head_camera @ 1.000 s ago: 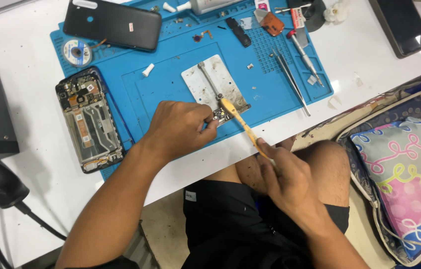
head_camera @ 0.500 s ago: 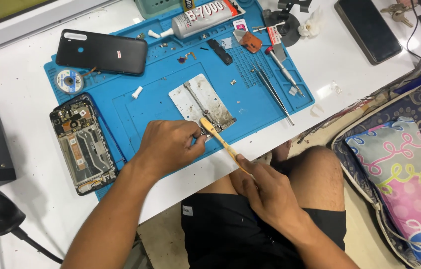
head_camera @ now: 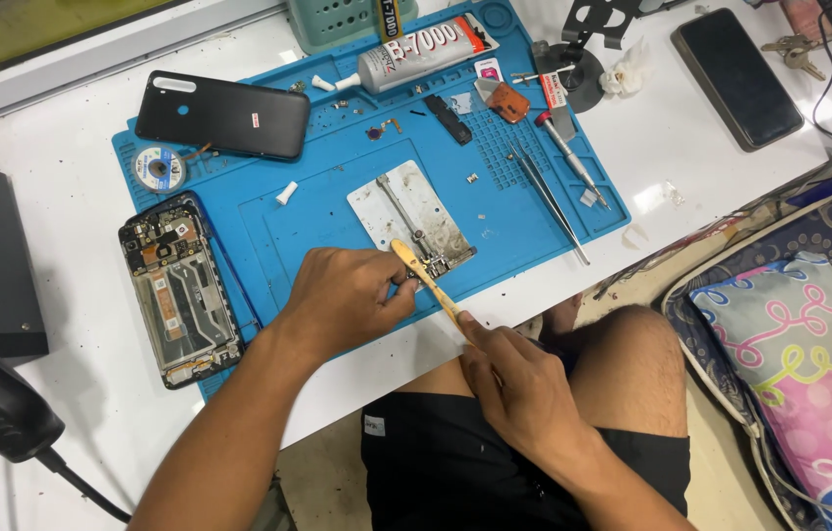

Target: Repairing a mobile phone motherboard by soldering and cleaning components

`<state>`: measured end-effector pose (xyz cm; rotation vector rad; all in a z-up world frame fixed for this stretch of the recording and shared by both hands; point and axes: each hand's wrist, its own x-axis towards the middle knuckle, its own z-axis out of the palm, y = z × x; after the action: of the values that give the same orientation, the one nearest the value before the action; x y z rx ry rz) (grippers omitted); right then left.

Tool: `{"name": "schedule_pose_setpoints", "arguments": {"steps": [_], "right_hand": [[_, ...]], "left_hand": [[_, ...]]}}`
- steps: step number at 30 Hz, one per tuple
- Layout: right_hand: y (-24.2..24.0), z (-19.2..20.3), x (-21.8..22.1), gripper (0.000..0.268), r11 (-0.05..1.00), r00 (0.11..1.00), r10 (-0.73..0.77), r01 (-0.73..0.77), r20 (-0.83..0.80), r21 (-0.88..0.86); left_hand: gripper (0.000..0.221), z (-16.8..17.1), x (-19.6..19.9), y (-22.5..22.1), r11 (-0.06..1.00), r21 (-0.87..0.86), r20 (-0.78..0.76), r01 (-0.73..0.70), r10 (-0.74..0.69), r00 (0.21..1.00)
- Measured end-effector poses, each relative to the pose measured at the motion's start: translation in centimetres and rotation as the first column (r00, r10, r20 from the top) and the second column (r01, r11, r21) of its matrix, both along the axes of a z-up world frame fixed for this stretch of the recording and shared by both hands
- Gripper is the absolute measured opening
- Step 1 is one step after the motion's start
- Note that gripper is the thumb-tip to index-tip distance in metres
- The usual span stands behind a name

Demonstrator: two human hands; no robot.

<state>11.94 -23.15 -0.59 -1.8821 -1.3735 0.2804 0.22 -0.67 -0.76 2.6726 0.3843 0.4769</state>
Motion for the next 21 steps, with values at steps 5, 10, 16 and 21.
{"name": "schedule_pose_setpoints", "arguments": {"steps": [5, 10, 16, 21], "right_hand": [[-1.1, 1.2, 1.7, 0.038, 0.998, 0.998, 0.038, -0.04, -0.051, -0.042], [-1.8, 1.1, 2.1, 0.035, 0.999, 0.999, 0.051, -0.051, -0.006, -0.011], [0.0, 0.5, 0.0, 0.036, 0.999, 0.999, 0.035, -0.036, -0.022, -0.028], [-2.4, 0.6, 1.9, 0.037, 0.998, 0.996, 0.03, -0.035, -0.081, -0.061]], "left_hand": [[0.028, -0.2, 0.0, 0.0, 1.0, 0.02, -0.014, 0.003, -0.003, 1.0], [0.029, -0.5, 0.1, 0.2, 1.0, 0.011, -0.021, 0.003, -0.003, 1.0], [0.026, -0.1, -0.1, 0.1, 1.0, -0.001, 0.0, 0.014, -0.014, 1.0], [0.029, -0.3, 0.0, 0.1, 0.999, 0.015, 0.019, 0.031, -0.031, 0.999]]}}
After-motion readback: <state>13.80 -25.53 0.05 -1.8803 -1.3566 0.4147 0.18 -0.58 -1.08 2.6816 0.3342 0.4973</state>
